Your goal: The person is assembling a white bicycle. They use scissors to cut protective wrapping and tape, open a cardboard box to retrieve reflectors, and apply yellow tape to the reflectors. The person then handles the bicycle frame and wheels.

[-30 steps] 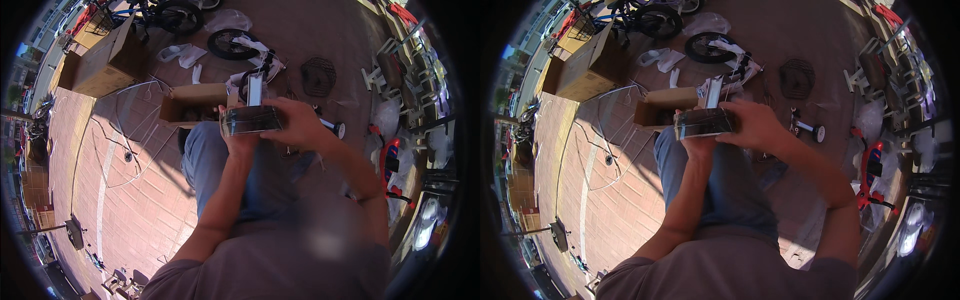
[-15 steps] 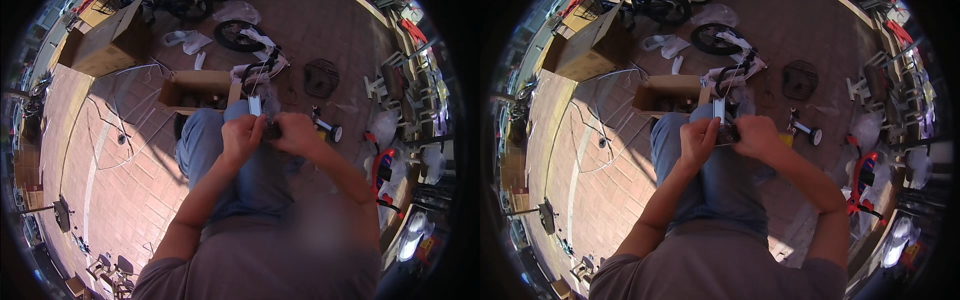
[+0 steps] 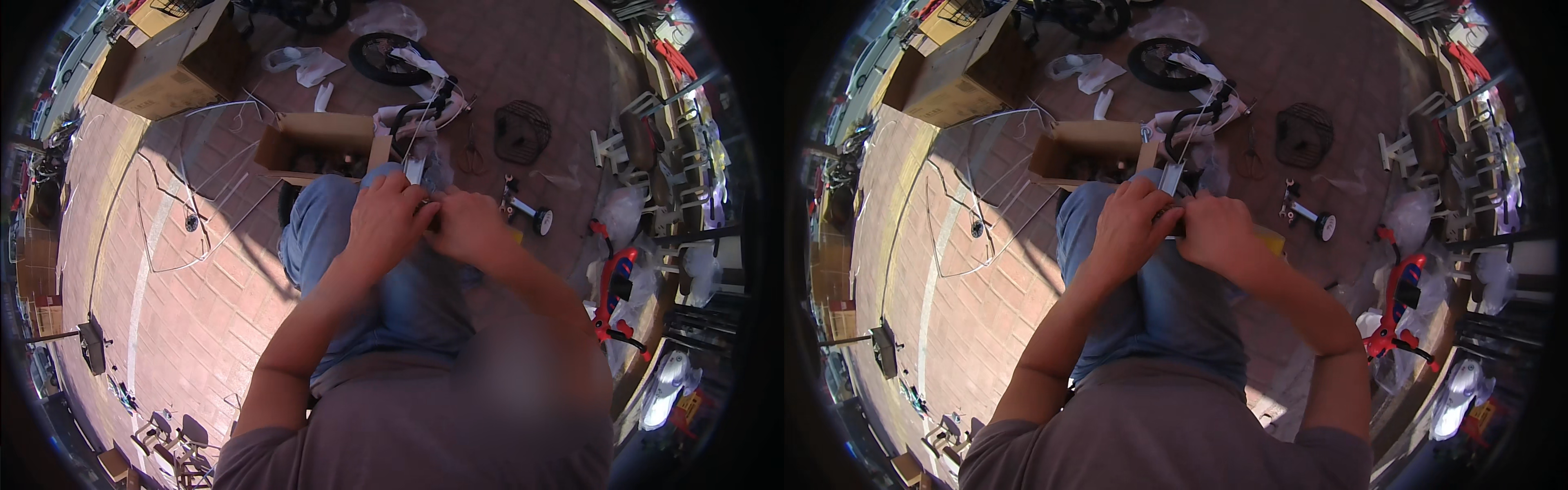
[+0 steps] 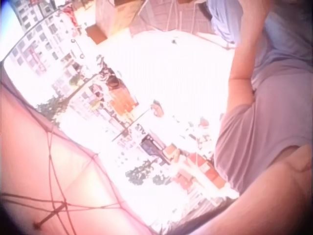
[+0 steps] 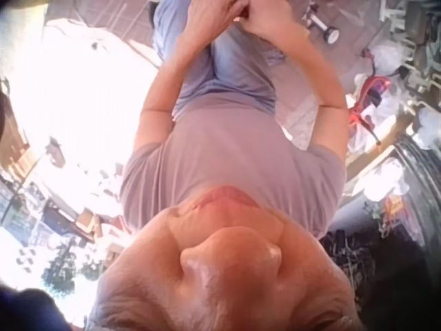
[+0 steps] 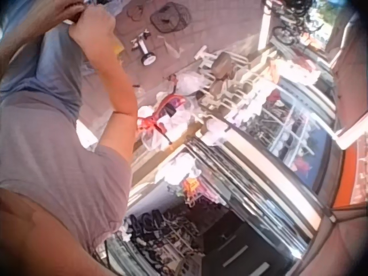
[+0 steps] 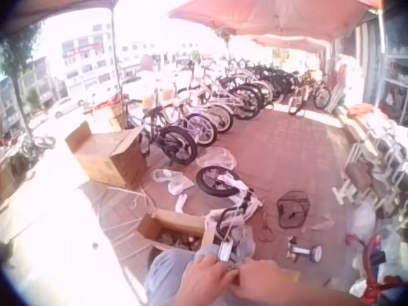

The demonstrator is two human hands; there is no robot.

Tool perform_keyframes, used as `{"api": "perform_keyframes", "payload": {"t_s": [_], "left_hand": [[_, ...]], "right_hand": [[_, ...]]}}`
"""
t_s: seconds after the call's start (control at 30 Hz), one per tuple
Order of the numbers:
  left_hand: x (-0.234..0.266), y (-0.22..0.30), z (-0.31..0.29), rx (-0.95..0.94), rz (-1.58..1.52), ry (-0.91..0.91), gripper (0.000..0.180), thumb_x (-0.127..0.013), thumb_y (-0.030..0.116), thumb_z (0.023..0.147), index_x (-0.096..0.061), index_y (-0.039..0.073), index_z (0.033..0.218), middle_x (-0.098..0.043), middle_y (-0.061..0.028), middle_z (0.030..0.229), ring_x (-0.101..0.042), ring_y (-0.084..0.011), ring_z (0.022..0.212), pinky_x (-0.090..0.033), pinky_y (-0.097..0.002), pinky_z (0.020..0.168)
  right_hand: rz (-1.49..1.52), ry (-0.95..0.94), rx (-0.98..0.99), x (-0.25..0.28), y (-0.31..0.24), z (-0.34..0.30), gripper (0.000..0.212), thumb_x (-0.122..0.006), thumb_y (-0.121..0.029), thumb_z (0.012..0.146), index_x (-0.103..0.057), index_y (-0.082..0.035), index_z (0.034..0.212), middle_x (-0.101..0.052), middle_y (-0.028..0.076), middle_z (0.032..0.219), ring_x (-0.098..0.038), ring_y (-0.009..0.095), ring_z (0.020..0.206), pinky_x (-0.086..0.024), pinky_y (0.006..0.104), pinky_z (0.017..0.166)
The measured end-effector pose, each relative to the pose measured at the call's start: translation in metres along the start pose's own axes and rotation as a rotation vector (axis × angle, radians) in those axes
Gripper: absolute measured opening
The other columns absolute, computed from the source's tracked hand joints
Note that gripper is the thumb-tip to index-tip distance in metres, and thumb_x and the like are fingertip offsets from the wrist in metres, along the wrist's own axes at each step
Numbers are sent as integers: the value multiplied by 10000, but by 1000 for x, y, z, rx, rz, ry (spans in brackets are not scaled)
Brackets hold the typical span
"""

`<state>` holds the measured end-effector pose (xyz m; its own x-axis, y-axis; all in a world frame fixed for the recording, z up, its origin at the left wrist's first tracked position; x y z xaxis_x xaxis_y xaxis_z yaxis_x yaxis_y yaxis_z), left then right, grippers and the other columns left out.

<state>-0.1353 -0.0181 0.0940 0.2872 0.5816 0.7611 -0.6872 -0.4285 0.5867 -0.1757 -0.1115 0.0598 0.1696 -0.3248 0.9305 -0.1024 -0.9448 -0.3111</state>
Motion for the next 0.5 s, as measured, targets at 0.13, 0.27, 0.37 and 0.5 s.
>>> {"api": "perform_keyframes", "payload": {"t_s": [0.13, 0.27, 0.37, 0.5], "left_hand": [[4, -10, -1, 65, -156, -245, 157, -660, 179, 807, -637, 27, 838, -587, -127, 831, -567, -332, 808, -443, -407, 684], [9, -13, -6, -58, -328, -204, 148, -634, 150, 831, -601, 8, 858, -562, -136, 820, -552, -318, 762, -436, -384, 673], [11, -21, -15, 95, -367, -200, 120, -585, 126, 863, -577, 6, 856, -546, -136, 810, -546, -304, 742, -429, -365, 685], [8, -30, -23, 84, -448, -145, 210, -539, 184, 896, -555, -1, 798, -528, -132, 765, -541, -295, 706, -420, -375, 626]], "right_hand": [[-27, -78, 38, 9, -6, -10, 473, -709, -385, 686, -619, -106, 1057, -590, 118, 1028, -632, 322, 883, -508, 426, 747], [221, -73, 117, 18, 16, -24, 562, -716, -413, 703, -595, -112, 1162, -565, 112, 1032, -616, 316, 921, -497, 404, 788], [352, -102, 144, 11, 24, -30, 523, -666, -360, 767, -564, -124, 1223, -552, 114, 1051, -596, 314, 957, -483, 404, 816], [444, -107, 217, 15, 12, -27, 422, -633, -229, 810, -557, -91, 1202, -528, 114, 1127, -573, 305, 1023, -458, 359, 873]]}}
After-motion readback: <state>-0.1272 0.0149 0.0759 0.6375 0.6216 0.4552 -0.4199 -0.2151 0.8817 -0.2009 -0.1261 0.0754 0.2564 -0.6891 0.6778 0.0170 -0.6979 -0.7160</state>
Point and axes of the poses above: each hand's wrist, its own z-axis towards the middle knuckle, its own x-axis out of the back of the hand, y = z × x, the point moved 8 cm from there along z, towards the middle knuckle
